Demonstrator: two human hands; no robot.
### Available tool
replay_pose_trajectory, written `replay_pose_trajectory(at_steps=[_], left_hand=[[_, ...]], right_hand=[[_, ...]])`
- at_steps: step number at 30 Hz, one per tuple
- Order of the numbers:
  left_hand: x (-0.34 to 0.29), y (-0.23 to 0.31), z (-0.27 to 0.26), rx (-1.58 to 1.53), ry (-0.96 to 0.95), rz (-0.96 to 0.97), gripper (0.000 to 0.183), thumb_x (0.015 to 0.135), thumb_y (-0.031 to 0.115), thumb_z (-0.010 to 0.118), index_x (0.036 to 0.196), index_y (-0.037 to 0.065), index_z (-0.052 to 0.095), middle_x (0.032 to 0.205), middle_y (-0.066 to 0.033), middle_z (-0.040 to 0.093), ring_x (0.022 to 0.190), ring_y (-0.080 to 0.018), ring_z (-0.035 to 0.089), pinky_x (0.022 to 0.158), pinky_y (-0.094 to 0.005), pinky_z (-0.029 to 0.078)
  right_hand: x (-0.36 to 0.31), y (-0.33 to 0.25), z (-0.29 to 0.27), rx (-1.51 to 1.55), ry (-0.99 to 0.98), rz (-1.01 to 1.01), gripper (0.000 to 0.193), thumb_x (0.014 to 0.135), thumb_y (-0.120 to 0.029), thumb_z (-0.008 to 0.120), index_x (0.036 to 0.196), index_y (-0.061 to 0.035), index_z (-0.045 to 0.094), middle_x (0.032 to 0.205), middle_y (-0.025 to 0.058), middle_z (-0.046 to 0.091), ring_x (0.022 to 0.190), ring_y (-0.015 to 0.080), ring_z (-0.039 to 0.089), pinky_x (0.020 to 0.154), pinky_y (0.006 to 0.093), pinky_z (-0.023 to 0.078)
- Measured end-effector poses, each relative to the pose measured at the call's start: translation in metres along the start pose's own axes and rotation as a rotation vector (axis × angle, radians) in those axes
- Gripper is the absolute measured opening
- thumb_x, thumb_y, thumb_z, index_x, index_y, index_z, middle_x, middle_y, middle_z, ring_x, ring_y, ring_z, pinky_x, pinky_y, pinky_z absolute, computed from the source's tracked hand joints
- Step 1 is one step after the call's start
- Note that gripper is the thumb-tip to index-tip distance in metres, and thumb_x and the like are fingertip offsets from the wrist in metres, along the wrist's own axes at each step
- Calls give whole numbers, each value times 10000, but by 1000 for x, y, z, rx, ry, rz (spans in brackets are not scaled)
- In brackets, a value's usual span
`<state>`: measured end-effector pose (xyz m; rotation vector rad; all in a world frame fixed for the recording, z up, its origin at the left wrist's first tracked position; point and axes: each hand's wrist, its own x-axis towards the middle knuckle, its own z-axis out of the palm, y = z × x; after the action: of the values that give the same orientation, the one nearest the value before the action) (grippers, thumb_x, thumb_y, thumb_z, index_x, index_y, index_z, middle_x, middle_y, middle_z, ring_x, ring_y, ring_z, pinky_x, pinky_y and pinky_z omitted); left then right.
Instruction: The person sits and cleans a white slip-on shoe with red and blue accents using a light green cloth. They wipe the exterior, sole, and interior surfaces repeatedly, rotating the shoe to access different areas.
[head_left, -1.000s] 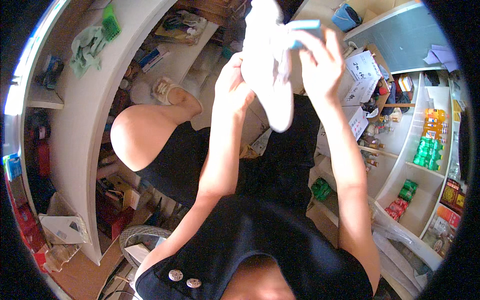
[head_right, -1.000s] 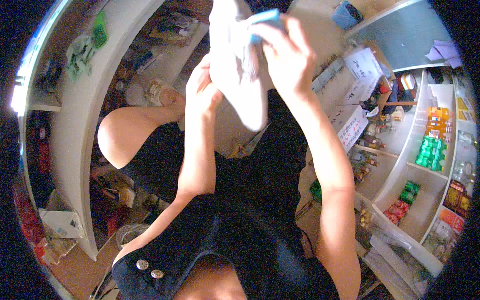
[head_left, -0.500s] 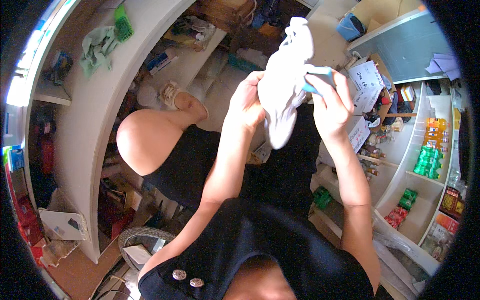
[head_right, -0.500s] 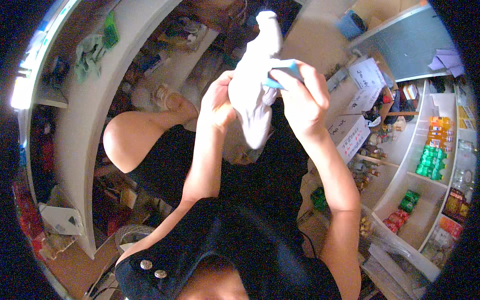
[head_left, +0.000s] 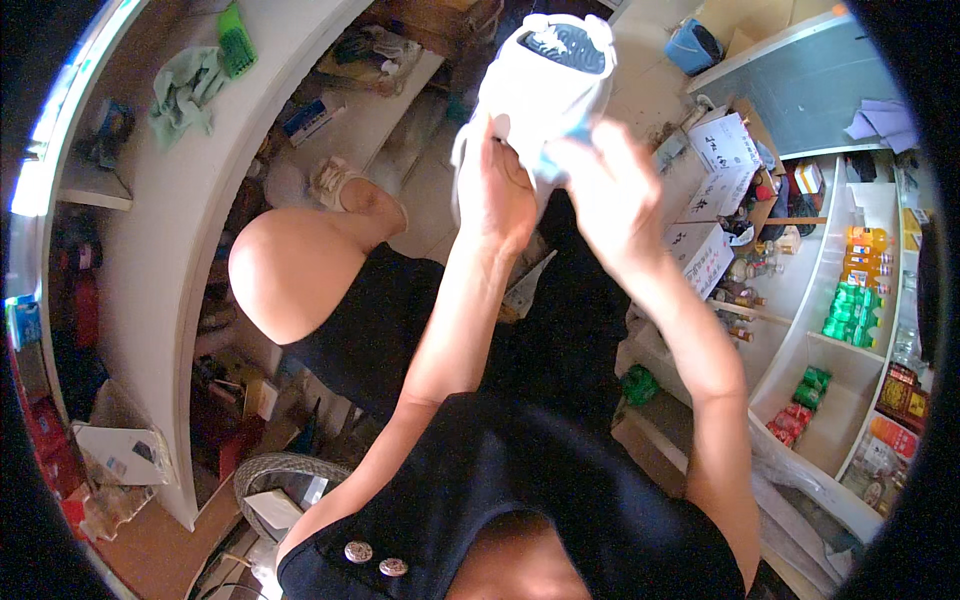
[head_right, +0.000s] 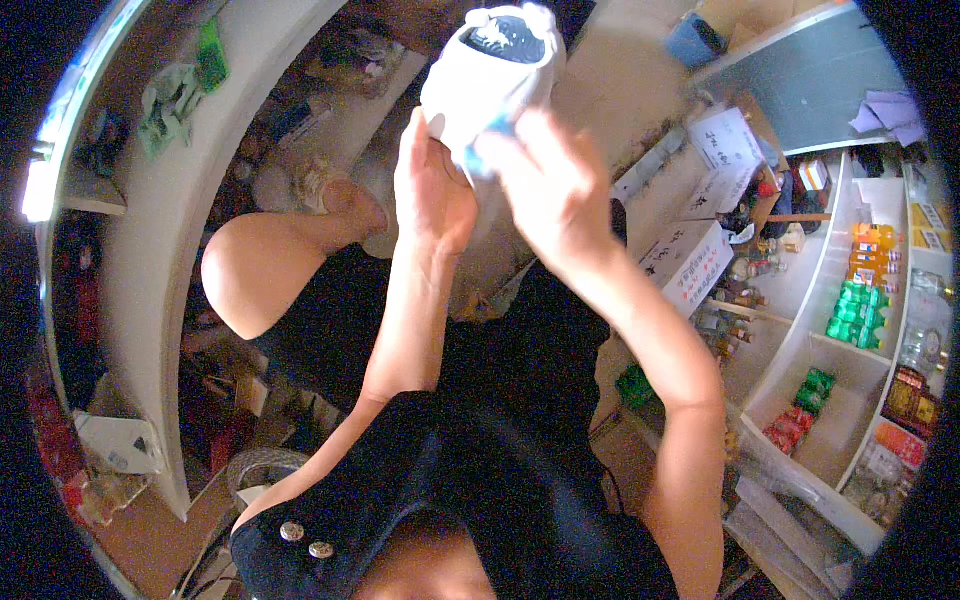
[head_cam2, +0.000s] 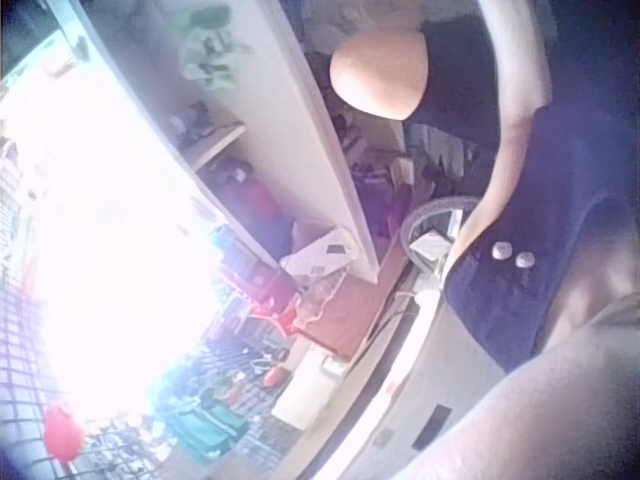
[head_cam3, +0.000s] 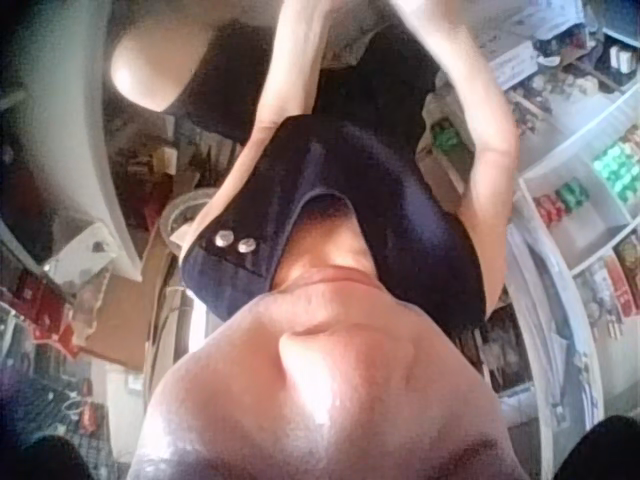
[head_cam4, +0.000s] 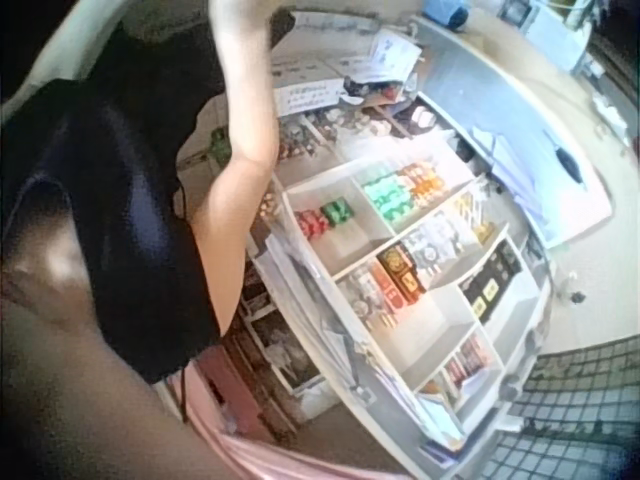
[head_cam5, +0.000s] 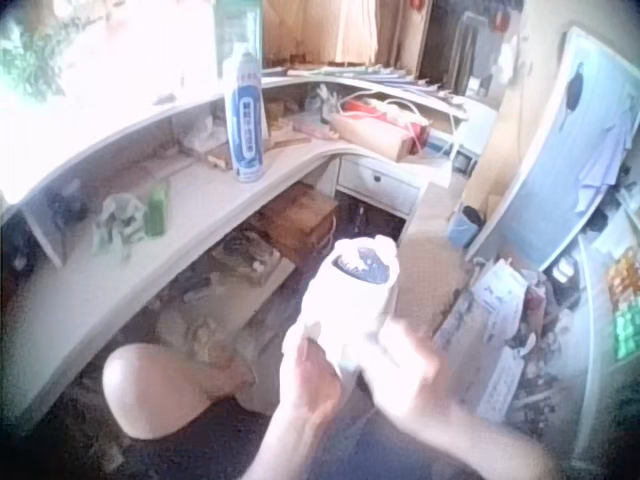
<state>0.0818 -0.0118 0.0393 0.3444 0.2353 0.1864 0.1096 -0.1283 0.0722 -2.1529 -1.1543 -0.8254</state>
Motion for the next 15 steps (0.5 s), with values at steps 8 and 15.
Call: replay_pose_trajectory(at_steps=[8,15], left_hand=[[1,-8,-8,-38,-165,-16,674,959,549,417,1397,37,390,1406,-120,462,1288,-251,433,1082,-393,306],[-5,-12,-10,-76,-265,-16,583,927,380,476,1415,75,384,1381,-113,494,1291,-276,440,1100,-424,296]], right_hand=[[-3,5,-12,-163,-65,62,207,823,-7,638,1013,-66,697,983,101,627,793,194,649,670,326,543],[20,6,-25,-41,-200,283,224,819,5,605,1015,-58,692,924,139,616,798,233,654,688,319,539]])
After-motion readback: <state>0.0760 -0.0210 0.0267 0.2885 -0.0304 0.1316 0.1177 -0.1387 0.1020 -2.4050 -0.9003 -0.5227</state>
